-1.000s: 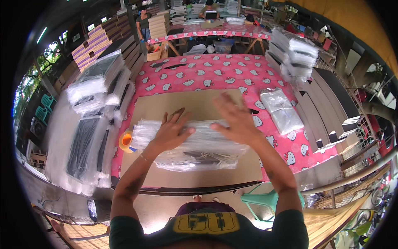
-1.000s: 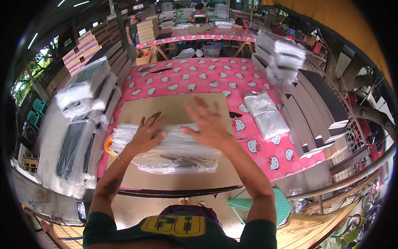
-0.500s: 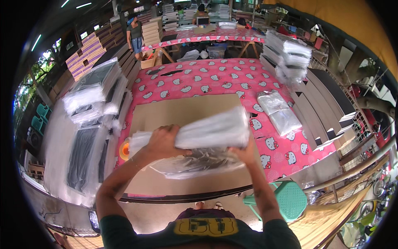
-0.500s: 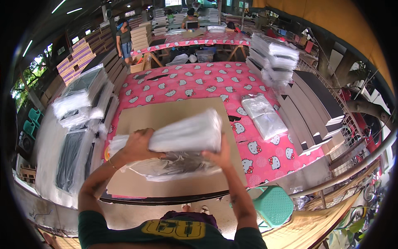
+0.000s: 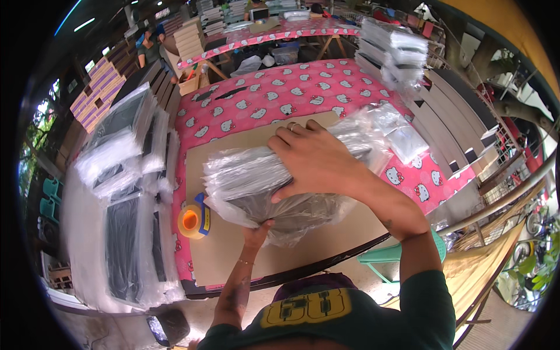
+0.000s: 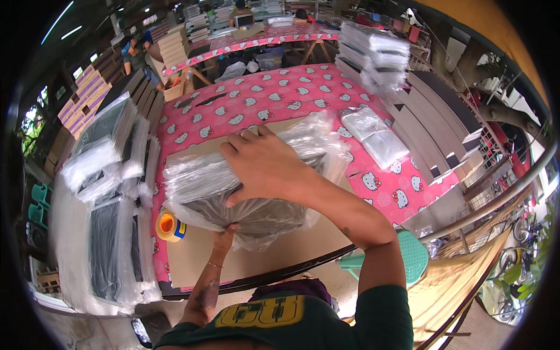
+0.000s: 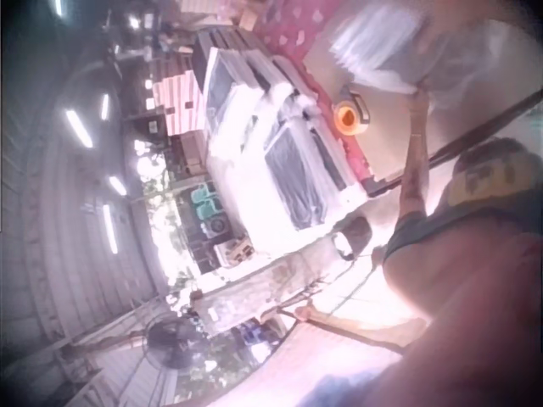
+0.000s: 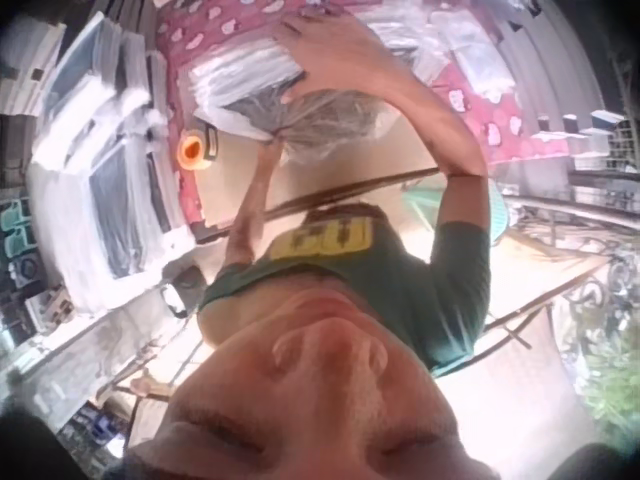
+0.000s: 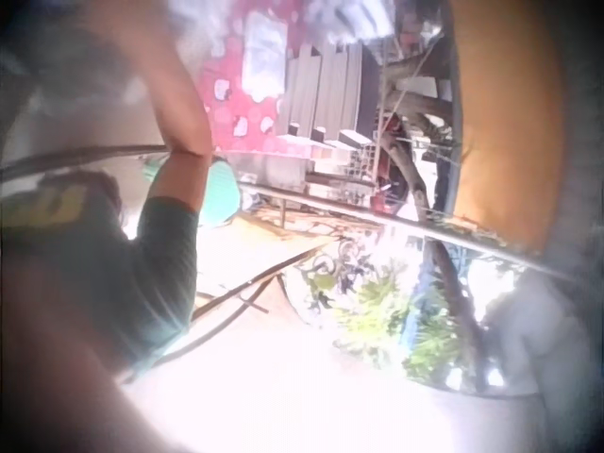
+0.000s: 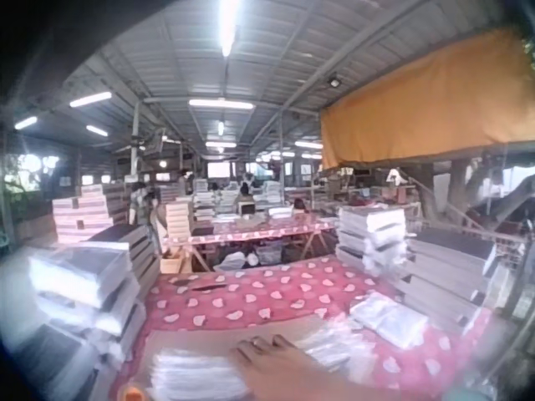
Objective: The person wraps packages by placing framed items and other flat objects inside brown paper, folding the paper over them, and securing the edges with a handheld tape dispenser.
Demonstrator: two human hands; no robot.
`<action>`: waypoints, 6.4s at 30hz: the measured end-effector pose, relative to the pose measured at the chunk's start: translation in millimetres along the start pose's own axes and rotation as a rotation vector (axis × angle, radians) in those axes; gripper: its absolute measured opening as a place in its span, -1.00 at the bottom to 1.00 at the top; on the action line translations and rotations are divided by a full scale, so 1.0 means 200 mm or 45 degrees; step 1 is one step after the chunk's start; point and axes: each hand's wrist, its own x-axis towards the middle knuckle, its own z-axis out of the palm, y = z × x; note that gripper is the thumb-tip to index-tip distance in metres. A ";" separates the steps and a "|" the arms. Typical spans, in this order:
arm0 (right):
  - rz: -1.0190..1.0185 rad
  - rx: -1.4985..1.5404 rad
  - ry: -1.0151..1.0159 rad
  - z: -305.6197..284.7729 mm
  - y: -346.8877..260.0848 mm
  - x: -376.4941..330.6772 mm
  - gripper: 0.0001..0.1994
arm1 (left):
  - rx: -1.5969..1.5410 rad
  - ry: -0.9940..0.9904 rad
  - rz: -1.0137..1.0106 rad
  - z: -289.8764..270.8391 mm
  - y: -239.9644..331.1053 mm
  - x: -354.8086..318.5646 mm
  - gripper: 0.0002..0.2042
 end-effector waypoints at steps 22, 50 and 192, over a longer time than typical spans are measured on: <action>1.437 1.676 0.455 1.27 0.14 -0.92 -0.15 | 0.594 0.251 -0.112 0.14 0.21 0.01 -0.51; 1.554 1.418 -0.425 1.50 0.32 -0.61 -0.39 | 1.267 0.110 -1.137 -0.27 0.09 0.35 -0.35; 0.501 0.368 -0.332 1.34 0.10 -0.76 -0.43 | 1.838 -0.493 0.023 0.52 -0.04 0.16 -0.59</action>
